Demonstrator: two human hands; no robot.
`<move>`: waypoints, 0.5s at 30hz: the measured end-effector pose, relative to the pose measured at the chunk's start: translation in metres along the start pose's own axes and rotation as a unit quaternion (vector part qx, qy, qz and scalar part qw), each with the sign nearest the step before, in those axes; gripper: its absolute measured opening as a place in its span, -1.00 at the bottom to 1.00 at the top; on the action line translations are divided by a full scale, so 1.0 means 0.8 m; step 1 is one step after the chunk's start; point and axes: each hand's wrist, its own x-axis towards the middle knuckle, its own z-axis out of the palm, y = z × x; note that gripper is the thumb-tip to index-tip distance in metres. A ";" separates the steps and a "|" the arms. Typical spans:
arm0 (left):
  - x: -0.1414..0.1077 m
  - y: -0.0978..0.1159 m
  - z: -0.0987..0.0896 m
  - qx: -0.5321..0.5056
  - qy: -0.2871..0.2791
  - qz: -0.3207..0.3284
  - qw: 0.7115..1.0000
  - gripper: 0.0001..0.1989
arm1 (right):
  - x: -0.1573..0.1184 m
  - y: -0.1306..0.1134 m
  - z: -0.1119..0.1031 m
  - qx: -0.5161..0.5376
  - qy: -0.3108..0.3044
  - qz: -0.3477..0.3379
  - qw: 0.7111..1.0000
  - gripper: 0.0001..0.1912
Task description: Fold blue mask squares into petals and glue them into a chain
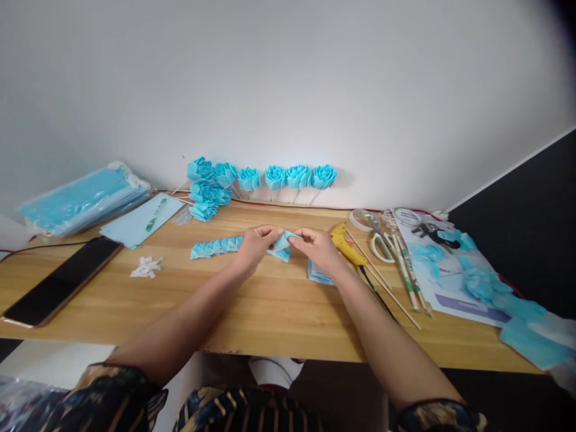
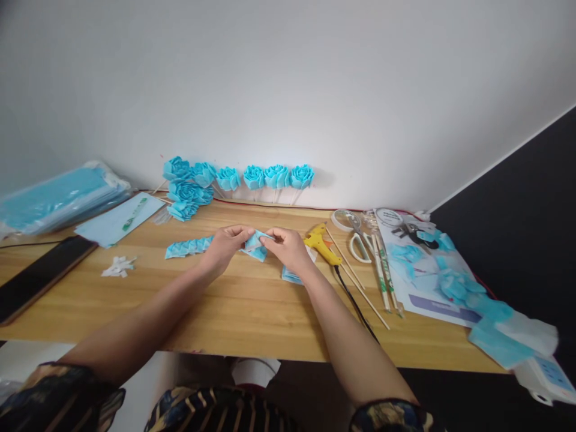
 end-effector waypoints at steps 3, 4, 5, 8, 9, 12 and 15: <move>0.000 0.001 0.000 -0.001 0.001 -0.005 1.000 -0.58 | 0.001 0.001 0.000 0.001 -0.002 0.001 1.000 -0.73; -0.001 0.001 0.000 0.000 0.003 -0.008 1.000 -0.59 | 0.000 0.000 0.000 0.001 -0.002 0.003 1.000 -0.73; -0.001 0.001 0.001 0.001 0.005 -0.010 1.000 -0.59 | 0.000 -0.001 0.000 -0.001 -0.002 0.006 1.000 -0.73; -0.002 0.003 0.002 0.007 0.015 -0.004 1.000 -0.62 | -0.003 -0.008 -0.002 -0.011 -0.027 0.009 1.000 -0.73; -0.003 0.004 0.002 0.008 0.018 0.001 1.000 -0.63 | -0.004 -0.010 -0.002 -0.012 -0.043 0.008 0.999 -0.72; -0.004 0.006 0.003 0.014 0.025 0.008 1.000 -0.66 | -0.006 -0.014 -0.003 0.003 -0.065 -0.003 0.998 -0.63; -0.004 0.007 0.003 0.018 0.028 0.010 0.999 -0.67 | -0.005 -0.012 -0.002 0.021 -0.048 -0.013 0.999 -0.58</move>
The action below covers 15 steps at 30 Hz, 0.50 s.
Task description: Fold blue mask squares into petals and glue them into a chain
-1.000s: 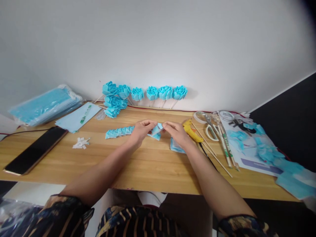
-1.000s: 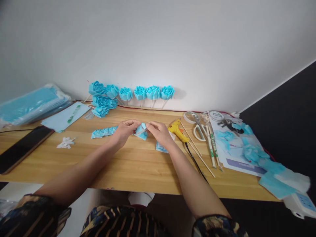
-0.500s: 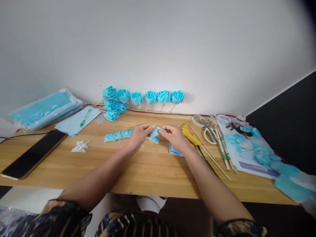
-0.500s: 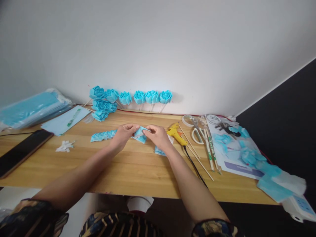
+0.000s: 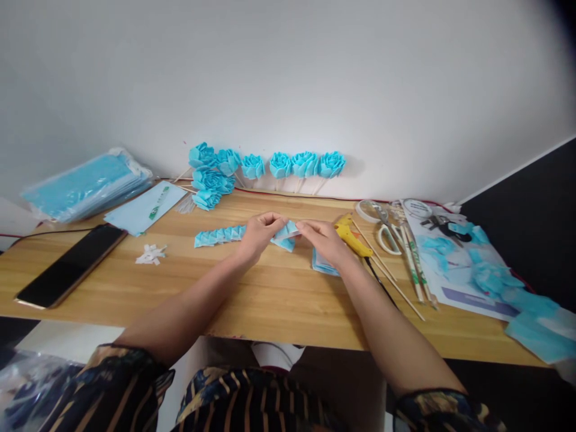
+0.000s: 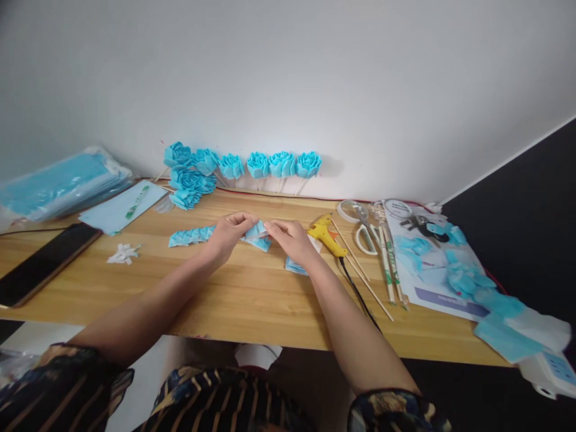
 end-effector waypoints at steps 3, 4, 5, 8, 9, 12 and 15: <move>0.000 -0.001 0.001 0.002 -0.002 0.006 1.000 -0.68 | 0.001 0.002 0.002 0.004 0.000 0.003 1.000 -0.68; 0.000 -0.001 0.001 0.002 -0.003 0.010 1.000 -0.69 | 0.001 0.002 0.002 0.006 -0.001 0.005 1.000 -0.70; 0.000 -0.001 0.001 0.001 -0.003 0.013 1.000 -0.69 | 0.001 0.001 0.003 0.008 -0.002 0.005 1.000 -0.71; -0.002 -0.001 0.002 0.002 -0.002 0.018 1.000 -0.70 | 0.000 -0.003 0.005 0.006 -0.011 0.007 1.000 -0.66; -0.002 -0.001 0.002 0.002 -0.002 0.019 1.000 -0.71 | 0.000 -0.004 0.006 -0.003 -0.013 0.006 1.000 -0.65; -0.004 -0.001 0.002 0.011 -0.008 0.022 1.000 -0.71 | -0.001 -0.005 0.009 -0.050 -0.001 0.012 0.999 -0.70; -0.004 0.000 0.003 0.022 -0.010 0.025 0.999 -0.70 | -0.001 -0.002 0.009 -0.056 0.017 0.024 0.998 -0.75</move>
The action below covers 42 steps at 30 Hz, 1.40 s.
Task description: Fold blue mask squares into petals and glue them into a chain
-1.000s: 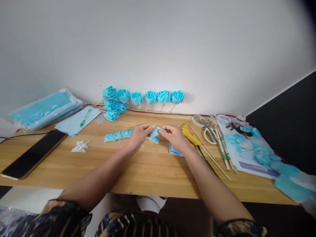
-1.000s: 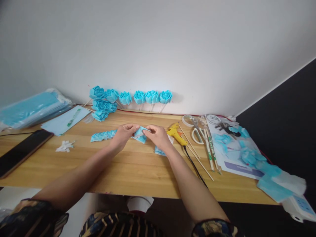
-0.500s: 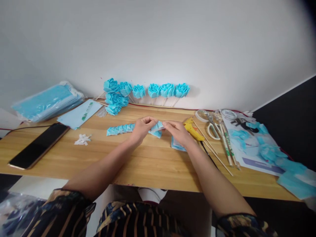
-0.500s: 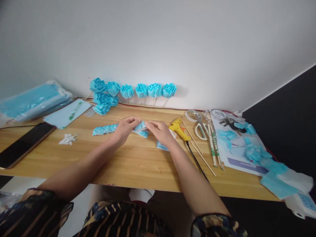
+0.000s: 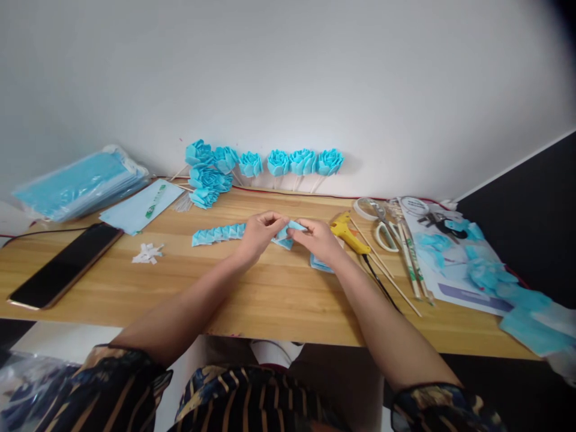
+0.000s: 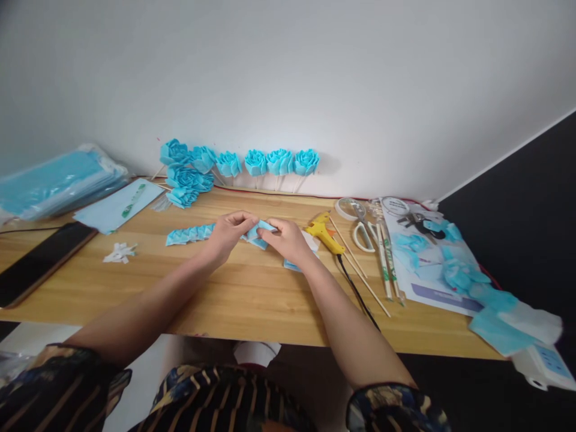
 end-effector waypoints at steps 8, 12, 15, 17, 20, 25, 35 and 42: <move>0.001 -0.004 -0.001 -0.031 0.000 -0.009 0.999 -0.65 | 0.007 0.015 -0.008 0.043 0.056 0.001 0.998 -0.69; 0.003 -0.005 -0.002 -0.022 -0.020 -0.017 0.999 -0.60 | 0.007 0.016 -0.009 0.049 0.047 0.000 0.998 -0.71; 0.004 -0.006 -0.002 -0.005 -0.027 -0.018 0.999 -0.62 | 0.006 0.012 -0.009 0.055 0.044 0.005 0.998 -0.72; 0.004 -0.007 -0.002 -0.002 -0.021 -0.013 1.000 -0.63 | 0.006 0.006 -0.009 0.068 0.047 0.003 0.997 -0.70; 0.003 -0.006 -0.002 -0.009 -0.014 -0.006 1.000 -0.65 | 0.006 -0.002 -0.010 0.108 0.063 -0.012 0.992 -0.66; 0.002 -0.006 -0.001 -0.002 -0.031 -0.012 0.999 -0.66 | 0.007 -0.002 -0.009 0.123 0.080 -0.002 0.989 -0.69; 0.004 -0.006 -0.003 -0.028 -0.008 -0.014 0.999 -0.66 | 0.009 0.001 -0.005 0.212 0.088 0.020 0.973 -0.62; 0.003 -0.008 -0.002 -0.031 -0.004 -0.009 0.999 -0.68 | 0.009 0.007 0.003 0.224 0.041 0.009 0.974 -0.47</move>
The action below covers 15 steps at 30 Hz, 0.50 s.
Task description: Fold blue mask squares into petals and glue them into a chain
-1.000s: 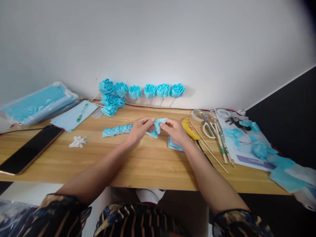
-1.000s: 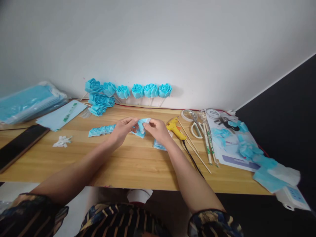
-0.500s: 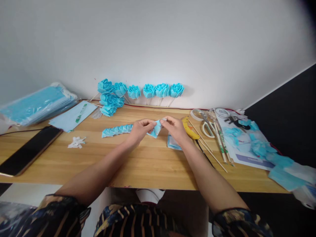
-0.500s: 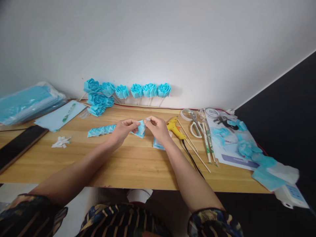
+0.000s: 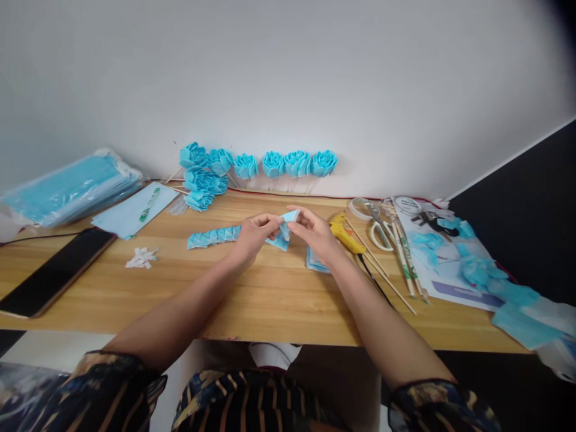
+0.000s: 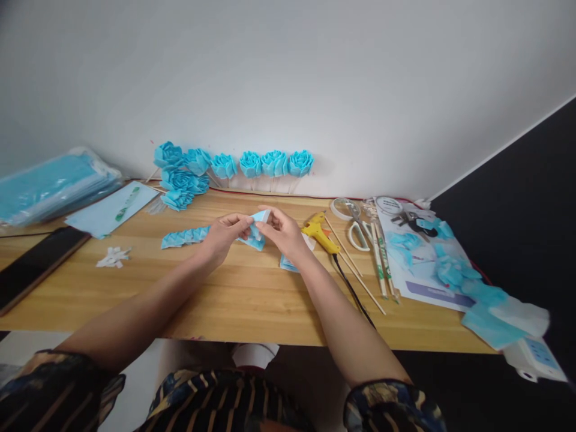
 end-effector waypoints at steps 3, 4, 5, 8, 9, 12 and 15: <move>0.001 -0.002 0.001 -0.003 -0.005 -0.003 1.000 -0.68 | 0.001 0.005 0.000 -0.009 0.006 -0.013 1.000 -0.47; 0.001 -0.003 0.001 -0.004 -0.007 -0.004 1.000 -0.68 | 0.002 0.005 0.000 -0.013 0.012 -0.015 1.000 -0.47; 0.002 -0.004 0.002 -0.004 -0.009 -0.004 1.000 -0.68 | 0.002 0.006 -0.001 -0.016 0.017 -0.017 1.000 -0.46; 0.003 -0.007 0.001 -0.004 -0.014 -0.008 1.000 -0.63 | 0.004 0.005 -0.003 -0.017 0.029 -0.025 0.999 -0.46; 0.003 -0.008 0.001 -0.004 -0.014 -0.008 1.000 -0.61 | 0.004 0.005 -0.004 -0.016 0.031 -0.029 0.999 -0.46; 0.004 -0.007 0.001 -0.004 -0.014 -0.012 1.000 -0.58 | 0.004 0.005 -0.005 -0.016 0.028 -0.043 0.999 -0.46; 0.003 -0.005 0.000 0.008 -0.027 -0.019 0.999 -0.61 | 0.004 0.005 -0.005 -0.021 0.013 -0.047 0.999 -0.45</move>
